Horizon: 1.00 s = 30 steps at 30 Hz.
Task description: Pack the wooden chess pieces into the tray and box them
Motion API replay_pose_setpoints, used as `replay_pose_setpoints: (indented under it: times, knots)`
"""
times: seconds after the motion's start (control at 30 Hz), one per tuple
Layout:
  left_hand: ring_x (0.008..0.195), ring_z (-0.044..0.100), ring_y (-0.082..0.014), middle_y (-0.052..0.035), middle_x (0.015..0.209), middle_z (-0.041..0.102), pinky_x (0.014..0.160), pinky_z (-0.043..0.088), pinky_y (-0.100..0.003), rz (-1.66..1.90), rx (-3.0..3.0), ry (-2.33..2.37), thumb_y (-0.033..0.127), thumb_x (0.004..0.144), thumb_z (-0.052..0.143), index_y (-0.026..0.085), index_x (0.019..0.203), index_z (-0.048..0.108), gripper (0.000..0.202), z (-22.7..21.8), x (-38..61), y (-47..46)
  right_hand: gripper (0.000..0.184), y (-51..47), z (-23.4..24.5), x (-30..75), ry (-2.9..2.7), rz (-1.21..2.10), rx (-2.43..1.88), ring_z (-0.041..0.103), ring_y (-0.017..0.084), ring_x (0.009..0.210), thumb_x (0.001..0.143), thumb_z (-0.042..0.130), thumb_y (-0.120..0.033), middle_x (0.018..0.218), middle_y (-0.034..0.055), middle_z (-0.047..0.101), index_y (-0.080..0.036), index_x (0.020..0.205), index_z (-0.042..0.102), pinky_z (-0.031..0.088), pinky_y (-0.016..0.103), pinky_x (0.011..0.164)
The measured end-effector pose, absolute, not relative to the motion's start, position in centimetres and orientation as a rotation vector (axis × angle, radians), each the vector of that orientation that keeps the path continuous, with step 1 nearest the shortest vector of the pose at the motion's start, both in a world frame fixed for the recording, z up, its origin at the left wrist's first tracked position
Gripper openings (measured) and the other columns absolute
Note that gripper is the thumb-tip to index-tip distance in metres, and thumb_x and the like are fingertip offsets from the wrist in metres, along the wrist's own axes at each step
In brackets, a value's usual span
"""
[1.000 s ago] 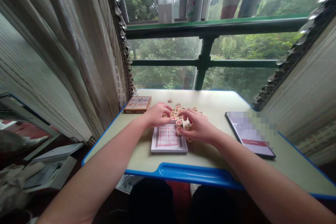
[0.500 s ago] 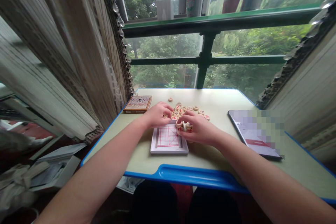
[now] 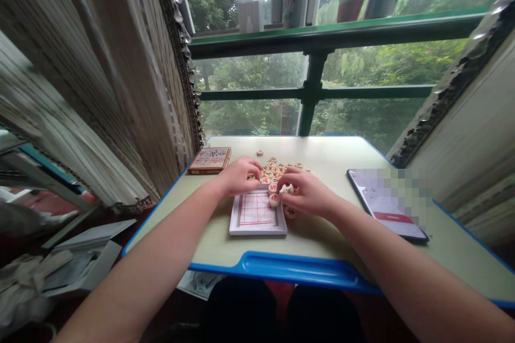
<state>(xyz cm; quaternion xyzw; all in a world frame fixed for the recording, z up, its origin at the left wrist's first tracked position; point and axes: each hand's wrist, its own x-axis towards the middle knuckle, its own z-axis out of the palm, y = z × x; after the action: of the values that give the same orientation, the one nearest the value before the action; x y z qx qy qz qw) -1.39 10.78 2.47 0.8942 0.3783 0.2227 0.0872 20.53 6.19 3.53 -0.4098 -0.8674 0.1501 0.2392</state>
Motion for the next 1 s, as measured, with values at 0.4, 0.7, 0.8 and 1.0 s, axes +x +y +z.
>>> replay_pose_setpoints:
  times: [0.4, 0.7, 0.8, 1.0]
  knots:
    - [0.110, 0.054, -0.0232, -0.0055, 0.110, 0.066, 0.099, 0.040, -0.038, 0.629, 2.592, 1.158, 0.018, 0.068, 0.060, 0.019, 0.067, 0.070, 0.010, 2.1, -1.0, 10.9, 0.030, 10.2, 2.9, 24.3, -1.935, 0.077, -1.961, 0.059, 0.020, 0.083, 0.077, 0.044, -0.019, 0.102, 0.0093, 0.062, -0.019, 0.094, 0.069, 0.041, 0.027, 0.070]
    - [0.099, 0.062, -0.0187, -0.0035, 0.105, 0.070, 0.090, 0.048, -0.029, 0.590, 2.403, 1.266, 0.023, 0.077, 0.047, 0.018, 0.082, 0.072, 0.026, 2.0, -1.1, 11.3, 0.030, 10.3, 3.5, 24.6, -2.020, 0.223, -1.995, 0.061, 0.022, 0.090, 0.079, 0.043, -0.018, 0.097, 0.0117, 0.068, -0.014, 0.093, 0.070, 0.043, 0.026, 0.073]
    - [0.097, 0.064, -0.0171, -0.0030, 0.102, 0.071, 0.090, 0.048, -0.027, 0.607, 2.412, 1.263, 0.014, 0.070, 0.047, 0.018, 0.080, 0.072, 0.027, 1.8, -1.3, 11.5, 0.027, 9.7, 3.6, 24.1, -2.121, 0.215, -1.915, 0.061, 0.022, 0.088, 0.080, 0.047, -0.023, 0.099, 0.0122, 0.067, -0.014, 0.093, 0.070, 0.043, 0.027, 0.073]
    - [0.091, 0.065, -0.0172, -0.0047, 0.097, 0.072, 0.083, 0.052, -0.027, 0.690, 2.336, 1.312, 0.015, 0.068, 0.052, 0.016, 0.080, 0.072, 0.023, 1.0, -1.5, 12.2, 0.033, 9.2, 3.8, 24.0, -2.161, 0.267, -1.902, 0.061, 0.021, 0.087, 0.078, 0.053, -0.022, 0.107, 0.0129, 0.063, -0.015, 0.108, 0.064, 0.044, 0.027, 0.075]
